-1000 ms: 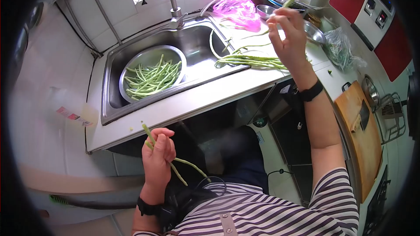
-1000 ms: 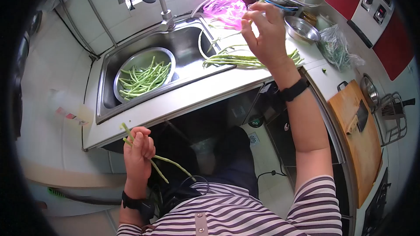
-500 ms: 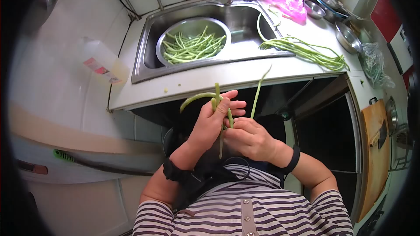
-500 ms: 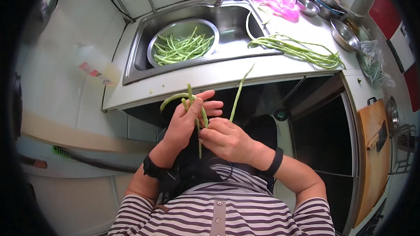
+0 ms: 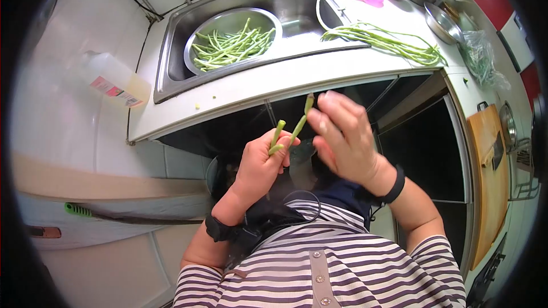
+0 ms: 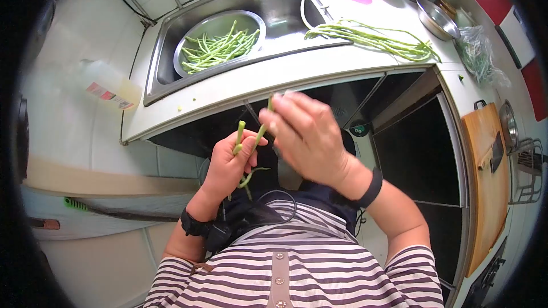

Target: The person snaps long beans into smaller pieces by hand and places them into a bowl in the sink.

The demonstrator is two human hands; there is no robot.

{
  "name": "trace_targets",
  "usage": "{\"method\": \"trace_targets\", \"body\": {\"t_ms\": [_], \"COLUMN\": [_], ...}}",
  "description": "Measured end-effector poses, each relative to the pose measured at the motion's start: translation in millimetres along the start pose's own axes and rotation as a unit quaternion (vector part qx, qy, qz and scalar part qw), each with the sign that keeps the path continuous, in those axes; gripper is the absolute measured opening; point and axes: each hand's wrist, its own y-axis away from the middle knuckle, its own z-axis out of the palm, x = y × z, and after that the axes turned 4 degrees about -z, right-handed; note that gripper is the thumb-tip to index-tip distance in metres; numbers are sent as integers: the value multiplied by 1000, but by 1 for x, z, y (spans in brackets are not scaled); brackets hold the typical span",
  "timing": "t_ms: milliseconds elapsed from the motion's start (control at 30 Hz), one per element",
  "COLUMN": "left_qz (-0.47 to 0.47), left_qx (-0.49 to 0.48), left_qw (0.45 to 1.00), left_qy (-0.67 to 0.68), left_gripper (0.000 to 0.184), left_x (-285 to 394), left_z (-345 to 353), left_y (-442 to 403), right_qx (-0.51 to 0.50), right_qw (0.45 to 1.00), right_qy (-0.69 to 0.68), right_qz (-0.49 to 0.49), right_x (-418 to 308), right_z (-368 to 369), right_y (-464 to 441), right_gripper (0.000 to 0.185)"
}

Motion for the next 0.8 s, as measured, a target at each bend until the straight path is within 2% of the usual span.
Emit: {"method": "trace_targets", "body": {"t_ms": [67, 100, 200, 233, 333, 500, 633, 733, 767, 800], "left_qz": [8, 43, 87, 94, 95, 61, 88, 118, 121, 122], "left_qx": [-13, 1, 21, 25, 29, -16, 12, 9, 4, 0], "left_qw": [994, 986, 961, 958, 956, 978, 961, 958, 964, 970], "left_qy": [-106, -161, -261, -271, -277, -197, -262, -262, -235, -209], "left_gripper": [28, 28, 28, 28, 27, 26, 26, 27, 27, 28], "left_x": [6, 6, 1, -1, -7, -13, -13, -8, -6, -3], "left_z": [2, 4, 5, 6, 8, 16, 15, 12, 14, 15], "left_y": [2, 2, 1, 2, 3, -1, 1, 1, 0, 1], "right_qx": [-78, -116, -224, -228, -258, -264, -281, -209, -135, -125], "right_qw": [992, 985, 968, 970, 963, 963, 959, 978, 985, 984], "right_qy": [82, 90, 94, 75, 65, 51, 37, -8, -72, -115], "right_qz": [-64, -86, -57, -44, -28, -18, -12, 20, 74, 45], "right_x": [19, 20, 31, 35, 32, 25, 22, 27, 28, 33], "right_z": [-4, -8, -1, 3, 4, 5, 9, 12, 19, 16], "right_y": [-3, -8, 8, 15, 24, 16, 18, 20, 21, 15], "right_gripper": [48, 41, 40, 50, 42, 32, 26, 21, 18, 9]}}
